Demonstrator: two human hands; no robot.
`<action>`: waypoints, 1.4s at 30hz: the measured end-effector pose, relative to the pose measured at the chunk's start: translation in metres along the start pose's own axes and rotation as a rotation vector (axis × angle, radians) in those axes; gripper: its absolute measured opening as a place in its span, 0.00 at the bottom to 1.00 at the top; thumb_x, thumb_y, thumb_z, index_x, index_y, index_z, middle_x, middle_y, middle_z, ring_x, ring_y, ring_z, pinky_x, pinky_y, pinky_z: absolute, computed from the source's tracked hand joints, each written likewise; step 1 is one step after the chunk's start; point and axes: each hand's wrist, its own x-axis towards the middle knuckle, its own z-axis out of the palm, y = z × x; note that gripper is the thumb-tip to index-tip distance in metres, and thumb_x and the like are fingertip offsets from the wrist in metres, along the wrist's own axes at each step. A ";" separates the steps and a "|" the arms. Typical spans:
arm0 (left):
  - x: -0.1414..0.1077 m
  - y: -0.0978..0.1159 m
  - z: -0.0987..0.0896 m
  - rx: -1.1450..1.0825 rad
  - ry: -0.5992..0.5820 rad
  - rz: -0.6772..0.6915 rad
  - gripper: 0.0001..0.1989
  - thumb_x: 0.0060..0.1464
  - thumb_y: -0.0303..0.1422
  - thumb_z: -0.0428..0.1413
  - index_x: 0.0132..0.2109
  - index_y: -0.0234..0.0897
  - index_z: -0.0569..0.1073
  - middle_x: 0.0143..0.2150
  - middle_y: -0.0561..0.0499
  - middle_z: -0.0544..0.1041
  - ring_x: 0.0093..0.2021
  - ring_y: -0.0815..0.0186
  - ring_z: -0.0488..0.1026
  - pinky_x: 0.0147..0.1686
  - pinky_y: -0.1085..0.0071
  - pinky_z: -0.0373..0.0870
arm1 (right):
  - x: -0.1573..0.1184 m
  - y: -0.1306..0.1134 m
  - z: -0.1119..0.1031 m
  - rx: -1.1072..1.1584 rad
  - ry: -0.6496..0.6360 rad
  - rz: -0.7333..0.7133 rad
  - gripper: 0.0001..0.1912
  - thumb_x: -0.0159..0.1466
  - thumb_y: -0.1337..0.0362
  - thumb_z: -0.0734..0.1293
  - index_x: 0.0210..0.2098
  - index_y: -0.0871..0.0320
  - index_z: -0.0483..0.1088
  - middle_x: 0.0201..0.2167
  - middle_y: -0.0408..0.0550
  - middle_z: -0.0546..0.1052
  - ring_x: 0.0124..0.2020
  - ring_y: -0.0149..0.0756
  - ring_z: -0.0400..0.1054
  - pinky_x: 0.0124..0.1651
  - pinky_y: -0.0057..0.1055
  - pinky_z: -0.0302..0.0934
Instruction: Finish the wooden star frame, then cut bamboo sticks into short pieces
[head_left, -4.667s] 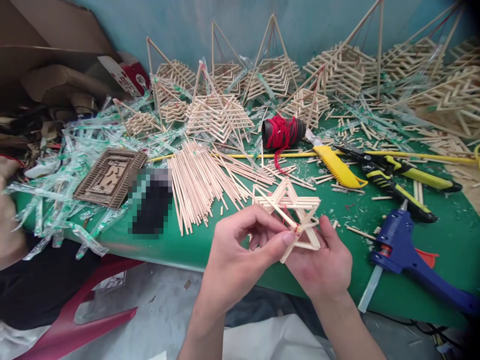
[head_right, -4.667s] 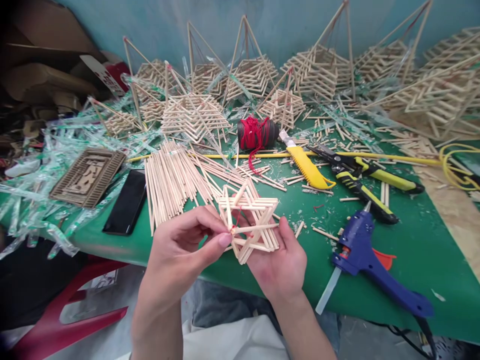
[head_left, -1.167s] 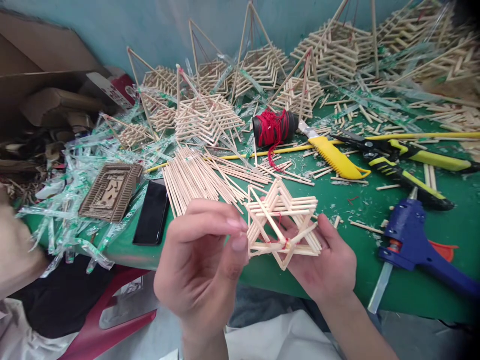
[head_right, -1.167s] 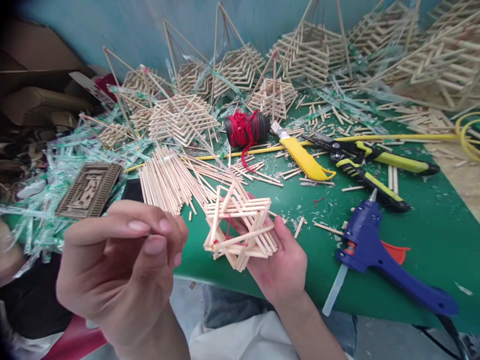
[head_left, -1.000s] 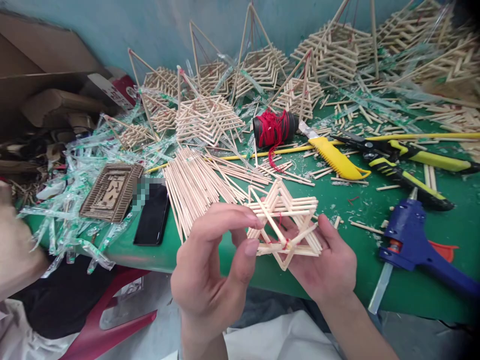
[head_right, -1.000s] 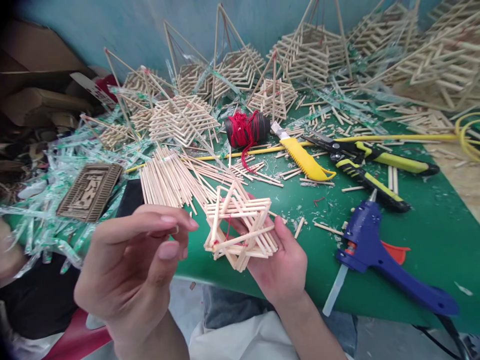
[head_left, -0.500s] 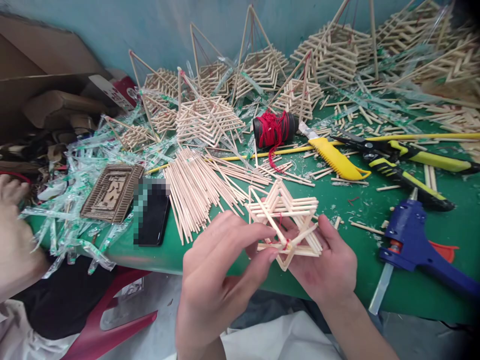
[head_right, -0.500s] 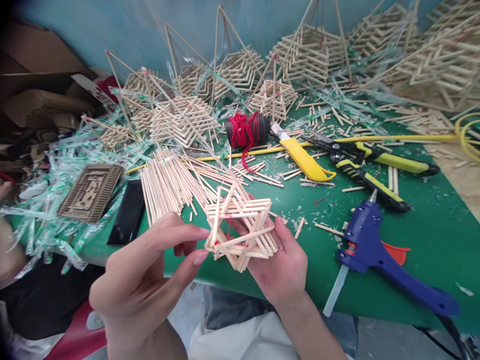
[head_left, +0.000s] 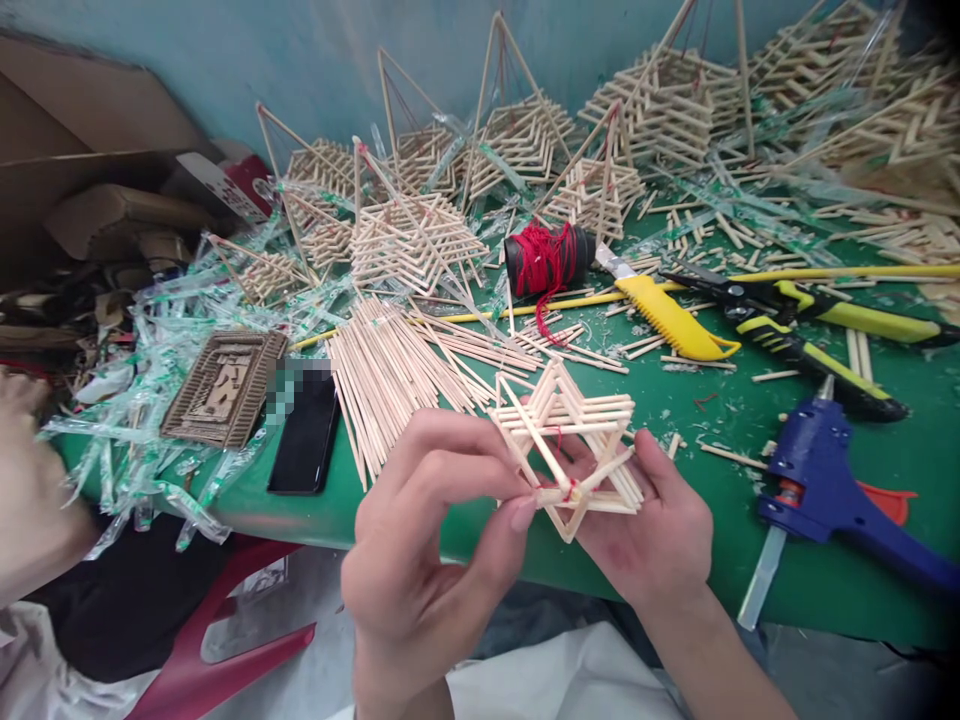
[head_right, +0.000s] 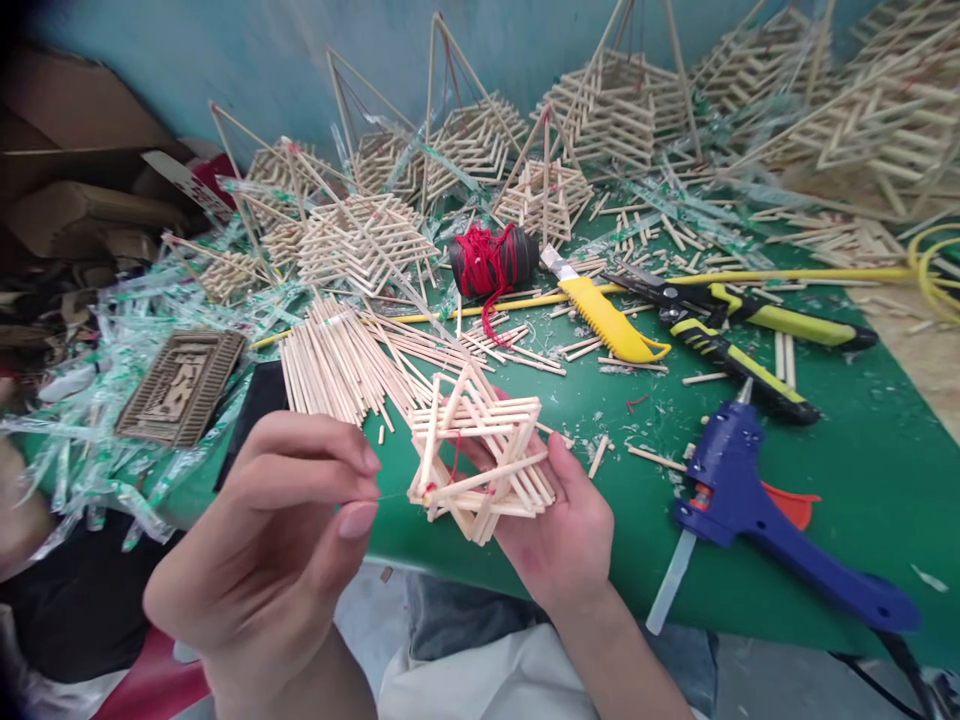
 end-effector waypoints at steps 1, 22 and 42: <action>0.000 0.000 0.001 -0.044 0.020 -0.010 0.07 0.56 0.19 0.57 0.38 0.35 0.74 0.34 0.50 0.75 0.36 0.65 0.73 0.34 0.67 0.70 | 0.000 0.000 0.000 -0.005 0.004 -0.002 0.20 0.67 0.49 0.63 0.49 0.50 0.77 0.46 0.45 0.81 0.47 0.45 0.76 0.57 0.49 0.68; 0.000 0.001 -0.007 0.092 -0.182 -0.071 0.12 0.55 0.22 0.61 0.46 0.36 0.76 0.28 0.53 0.68 0.28 0.70 0.62 0.30 0.69 0.61 | -0.001 0.002 0.004 -0.002 0.033 -0.022 0.19 0.66 0.49 0.63 0.48 0.48 0.78 0.48 0.44 0.80 0.52 0.46 0.74 0.59 0.50 0.67; 0.003 0.010 0.001 -0.292 0.039 -0.223 0.05 0.65 0.32 0.53 0.38 0.39 0.70 0.36 0.47 0.76 0.38 0.61 0.73 0.37 0.62 0.73 | -0.002 0.002 0.015 0.006 0.119 -0.014 0.22 0.68 0.48 0.60 0.54 0.50 0.75 0.50 0.47 0.79 0.52 0.45 0.73 0.59 0.49 0.66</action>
